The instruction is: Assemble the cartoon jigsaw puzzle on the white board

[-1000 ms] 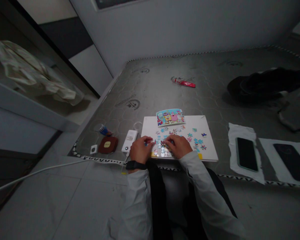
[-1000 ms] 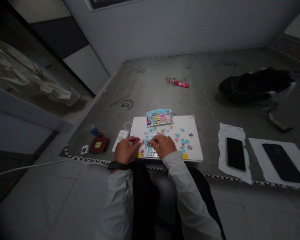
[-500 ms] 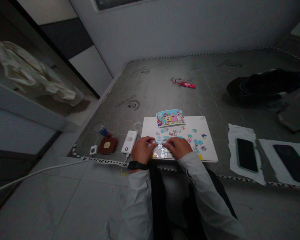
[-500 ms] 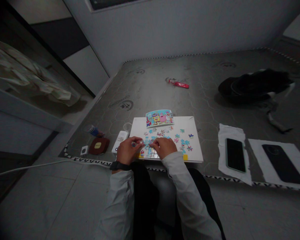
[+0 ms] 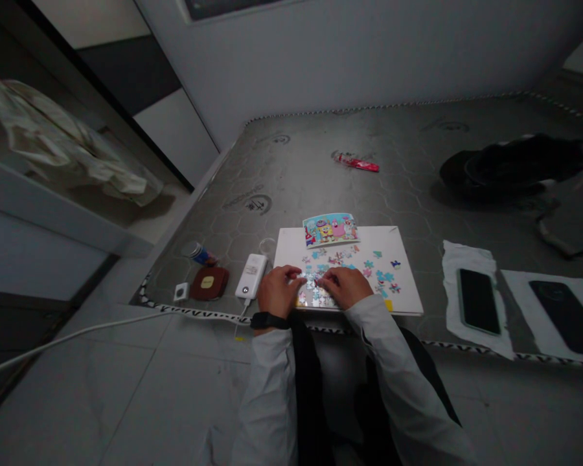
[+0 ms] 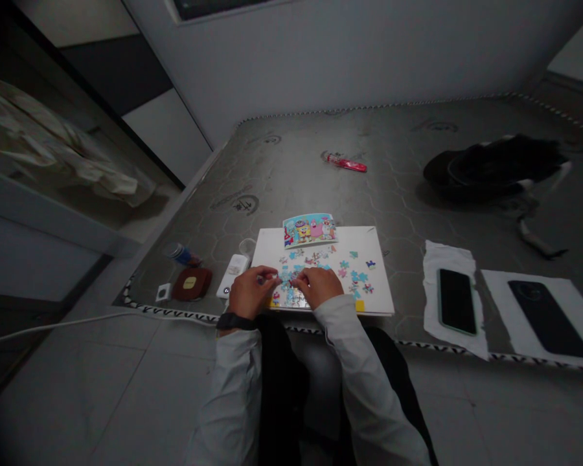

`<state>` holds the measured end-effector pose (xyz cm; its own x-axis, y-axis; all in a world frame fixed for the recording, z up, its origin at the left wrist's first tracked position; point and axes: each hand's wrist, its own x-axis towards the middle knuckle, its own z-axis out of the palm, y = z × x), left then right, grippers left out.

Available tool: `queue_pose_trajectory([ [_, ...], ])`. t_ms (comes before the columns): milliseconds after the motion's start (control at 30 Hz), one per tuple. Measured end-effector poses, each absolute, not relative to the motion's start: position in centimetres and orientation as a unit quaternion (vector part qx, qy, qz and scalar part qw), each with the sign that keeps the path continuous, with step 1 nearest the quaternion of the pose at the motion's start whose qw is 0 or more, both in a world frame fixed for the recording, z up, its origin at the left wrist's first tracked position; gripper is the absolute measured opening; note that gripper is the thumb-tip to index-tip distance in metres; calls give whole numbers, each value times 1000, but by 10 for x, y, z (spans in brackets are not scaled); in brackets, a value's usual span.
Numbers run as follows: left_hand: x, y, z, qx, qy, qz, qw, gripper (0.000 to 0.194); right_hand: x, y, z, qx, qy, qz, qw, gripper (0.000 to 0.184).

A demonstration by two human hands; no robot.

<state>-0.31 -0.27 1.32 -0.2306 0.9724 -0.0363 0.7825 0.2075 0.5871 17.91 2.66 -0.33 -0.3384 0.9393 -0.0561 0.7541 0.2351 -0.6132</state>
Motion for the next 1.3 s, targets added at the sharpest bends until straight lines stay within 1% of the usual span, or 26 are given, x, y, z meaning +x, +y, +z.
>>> queue_pose_trajectory([
  [633, -2, -2, 13, 581, 756, 219, 209, 19, 179, 25, -4, -555, -771, 267, 163, 21],
  [867, -2, -3, 11, 579, 757, 221, 208, 19, 174, 25, -2, -513, -795, 239, 217, 18],
  [1000, -3, -3, 12, 585, 754, 223, 198, 14, 171, 25, -2, -490, -827, 214, 177, 20],
  [1200, -5, -4, 15, 590, 755, 216, 188, 16, 171, 22, 1, -464, -856, 185, 133, 19],
  [1300, -5, -5, 16, 591, 757, 209, 181, 16, 171, 21, 2, -459, -863, 175, 118, 22],
])
